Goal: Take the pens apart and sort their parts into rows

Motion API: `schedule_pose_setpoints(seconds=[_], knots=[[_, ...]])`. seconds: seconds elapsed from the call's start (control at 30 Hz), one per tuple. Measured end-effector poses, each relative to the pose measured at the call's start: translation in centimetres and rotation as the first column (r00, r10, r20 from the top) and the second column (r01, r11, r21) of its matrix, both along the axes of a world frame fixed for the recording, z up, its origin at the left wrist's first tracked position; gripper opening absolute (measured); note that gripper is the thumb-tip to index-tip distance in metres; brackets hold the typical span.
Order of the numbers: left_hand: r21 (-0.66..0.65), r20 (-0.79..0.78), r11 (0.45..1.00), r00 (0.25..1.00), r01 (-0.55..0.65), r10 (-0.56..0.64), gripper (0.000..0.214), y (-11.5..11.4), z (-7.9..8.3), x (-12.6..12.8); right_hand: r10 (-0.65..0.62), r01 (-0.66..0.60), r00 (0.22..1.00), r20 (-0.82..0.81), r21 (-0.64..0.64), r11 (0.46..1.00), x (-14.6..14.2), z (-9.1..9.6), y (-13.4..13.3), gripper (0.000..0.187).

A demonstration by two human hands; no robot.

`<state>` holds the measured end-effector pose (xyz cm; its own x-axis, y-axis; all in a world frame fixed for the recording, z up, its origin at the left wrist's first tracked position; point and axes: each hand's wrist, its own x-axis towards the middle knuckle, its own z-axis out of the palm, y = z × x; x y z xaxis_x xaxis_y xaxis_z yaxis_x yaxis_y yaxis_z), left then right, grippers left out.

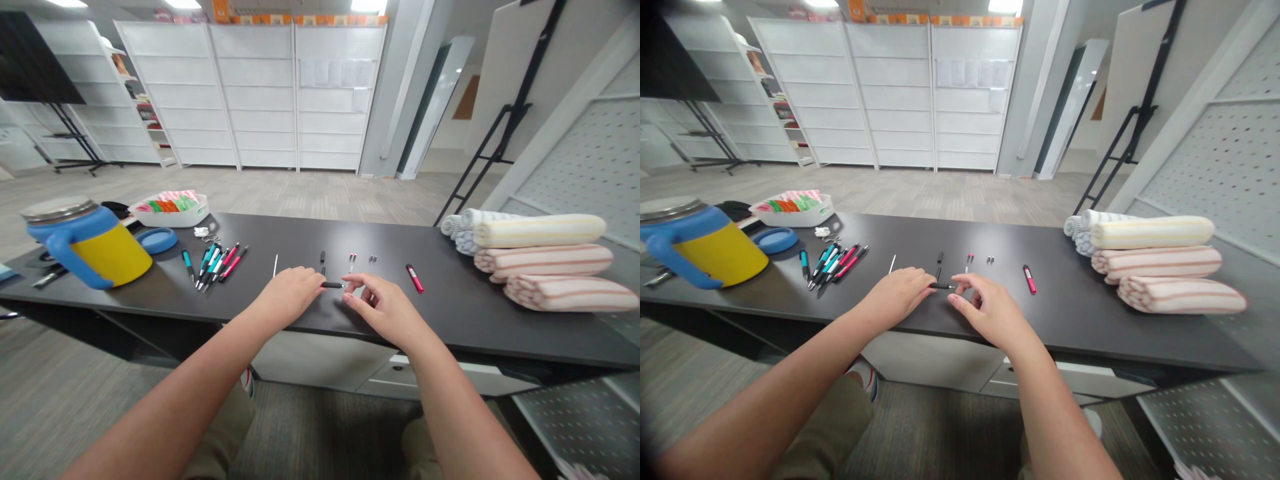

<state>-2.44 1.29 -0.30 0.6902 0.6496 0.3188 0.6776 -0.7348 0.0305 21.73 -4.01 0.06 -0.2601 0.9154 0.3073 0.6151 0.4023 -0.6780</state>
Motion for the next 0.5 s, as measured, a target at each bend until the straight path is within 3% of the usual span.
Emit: schedule_pose_setpoints(seconds=[0.3, 0.5], knots=[[0.106, -0.128, 0.986, 0.985, 0.127, -0.113, 0.020, -0.8, 0.4, 1.0, 0.049, -0.052, 0.996, 0.074, 0.043, 0.998, -1.8, -0.2, 0.1, 0.020], [0.147, -0.219, 0.985, 0.974, 0.094, -0.060, 0.015, -1.6, 0.7, 1.6, 0.026, -0.031, 0.994, 0.109, 0.048, 0.998, -1.7, -0.5, 0.4, 0.015]])
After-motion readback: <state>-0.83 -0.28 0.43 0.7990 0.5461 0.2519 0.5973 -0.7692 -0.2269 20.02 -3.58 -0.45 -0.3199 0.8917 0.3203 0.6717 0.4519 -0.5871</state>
